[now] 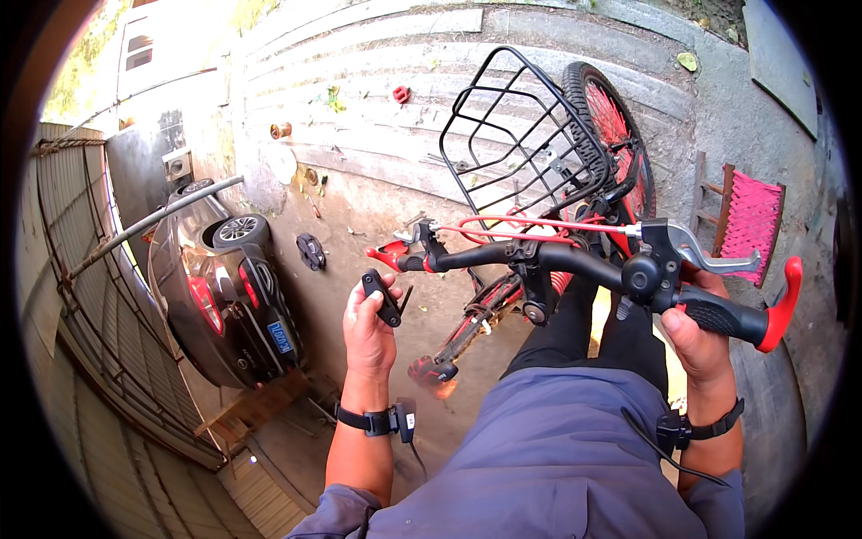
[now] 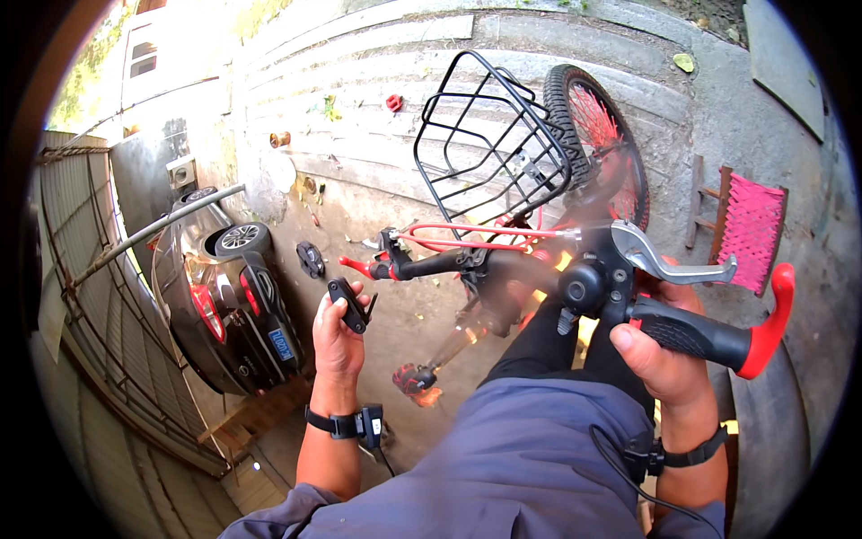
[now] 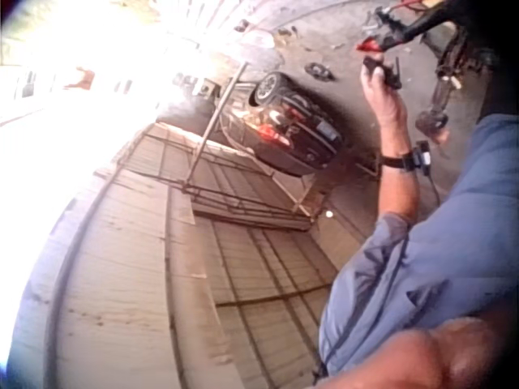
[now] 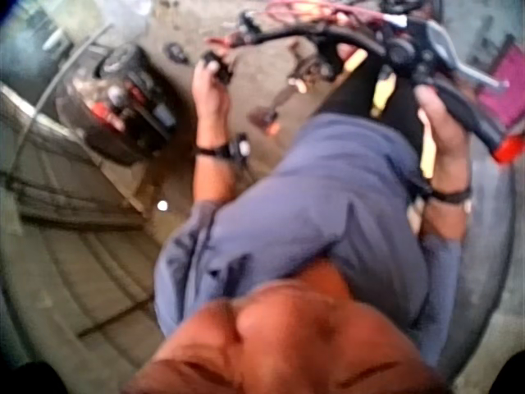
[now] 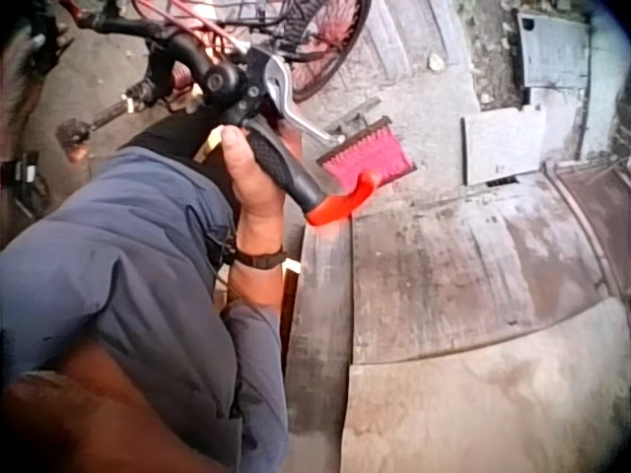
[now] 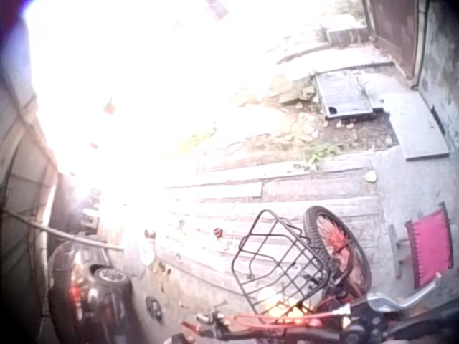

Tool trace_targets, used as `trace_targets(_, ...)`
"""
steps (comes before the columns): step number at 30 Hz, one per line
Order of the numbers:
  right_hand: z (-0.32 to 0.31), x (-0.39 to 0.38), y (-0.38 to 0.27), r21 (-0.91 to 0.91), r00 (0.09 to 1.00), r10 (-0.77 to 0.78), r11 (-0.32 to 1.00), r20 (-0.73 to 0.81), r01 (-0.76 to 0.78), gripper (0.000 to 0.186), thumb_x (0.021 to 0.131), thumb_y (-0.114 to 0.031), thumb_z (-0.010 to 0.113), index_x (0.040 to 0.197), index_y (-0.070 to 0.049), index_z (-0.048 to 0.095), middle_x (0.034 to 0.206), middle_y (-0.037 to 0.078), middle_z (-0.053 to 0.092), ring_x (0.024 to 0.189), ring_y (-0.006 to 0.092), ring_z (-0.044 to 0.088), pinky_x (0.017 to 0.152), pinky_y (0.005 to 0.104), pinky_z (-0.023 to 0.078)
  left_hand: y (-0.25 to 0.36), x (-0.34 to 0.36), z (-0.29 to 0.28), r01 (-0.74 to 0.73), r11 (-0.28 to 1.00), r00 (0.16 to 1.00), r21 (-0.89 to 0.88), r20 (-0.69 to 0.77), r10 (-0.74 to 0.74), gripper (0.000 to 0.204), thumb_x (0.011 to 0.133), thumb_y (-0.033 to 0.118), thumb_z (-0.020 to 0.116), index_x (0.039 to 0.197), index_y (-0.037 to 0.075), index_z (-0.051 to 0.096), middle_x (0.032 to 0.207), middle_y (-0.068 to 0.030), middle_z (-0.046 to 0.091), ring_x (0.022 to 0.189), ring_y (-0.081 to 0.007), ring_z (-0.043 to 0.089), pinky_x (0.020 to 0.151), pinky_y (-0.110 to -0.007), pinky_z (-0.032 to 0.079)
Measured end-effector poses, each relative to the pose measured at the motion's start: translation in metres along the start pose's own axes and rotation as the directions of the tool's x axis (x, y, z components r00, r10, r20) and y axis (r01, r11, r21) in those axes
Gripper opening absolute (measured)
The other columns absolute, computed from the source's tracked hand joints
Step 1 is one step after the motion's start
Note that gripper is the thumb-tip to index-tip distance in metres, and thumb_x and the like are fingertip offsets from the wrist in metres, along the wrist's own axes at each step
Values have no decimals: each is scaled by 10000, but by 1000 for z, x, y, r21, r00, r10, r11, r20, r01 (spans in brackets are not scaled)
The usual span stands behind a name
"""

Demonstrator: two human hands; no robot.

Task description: The person removes a gear shifter from the bicycle handlebar, inspects it, and then reinstalls it. They then use a multi-tool to tighten the shifter onto the handlebar.

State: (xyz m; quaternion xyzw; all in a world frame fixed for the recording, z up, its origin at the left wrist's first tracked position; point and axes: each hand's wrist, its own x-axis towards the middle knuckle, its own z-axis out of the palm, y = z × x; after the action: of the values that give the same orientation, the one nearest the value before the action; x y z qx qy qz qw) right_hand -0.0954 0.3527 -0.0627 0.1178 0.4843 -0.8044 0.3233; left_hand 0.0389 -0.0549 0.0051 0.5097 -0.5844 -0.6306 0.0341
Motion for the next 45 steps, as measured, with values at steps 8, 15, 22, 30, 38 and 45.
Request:
trace_targets(8,2,1,-3,15,1000,7,1000,21,-7,746,808,-216,796,1460,-25,489,1396,122,580,1272,225,559,1105,395,415,-1,2,1,-40,999,999,21,-5,40,390,939,95,584,1314,-7,556,1202,-128,674,1006,-208,676,950,-343,532)
trace_targets(15,12,-2,-14,-105,999,11,994,-50,-16,828,795,-337,864,1424,37,477,1356,153,592,1201,232,605,1062,391,457,-10,3,-3,-31,999,999,-34,-12,30,397,948,121,593,1324,2,558,1211,-137,677,1016,-213,670,952,-341,528)
trace_targets(22,13,-15,-13,-101,981,65,991,-185,-85,781,798,-322,871,1393,-3,477,1255,128,645,1062,224,678,859,374,579,-34,-12,-7,-22,996,1000,-84,-17,20,422,962,168,586,1357,26,540,1278,-130,655,1053,-197,676,914,-332,545)
trace_targets(30,17,-19,-20,-48,973,69,996,-219,-81,673,819,-256,853,1366,-56,515,1238,133,658,1058,273,692,821,381,615,-75,-29,-21,27,986,999,-167,-34,-33,477,976,198,574,1403,-4,500,1324,-149,619,1085,-204,648,1008,-363,507)
trace_targets(38,22,-18,-23,-60,970,90,993,-228,-106,685,832,-295,836,1384,-30,530,1203,137,672,1041,265,693,827,352,602,-93,-42,-23,64,968,998,-241,-7,-68,465,978,182,570,1401,2,503,1325,-138,621,1093,-207,643,1014,-359,502)
trace_targets(45,25,-13,-24,-62,978,78,994,-192,-91,590,851,-262,825,1331,-27,575,1152,135,687,1018,258,696,816,374,615,-90,-49,-21,56,973,998,-226,-16,-61,459,979,182,568,1396,1,505,1316,-133,625,1082,-203,652,986,-350,518)
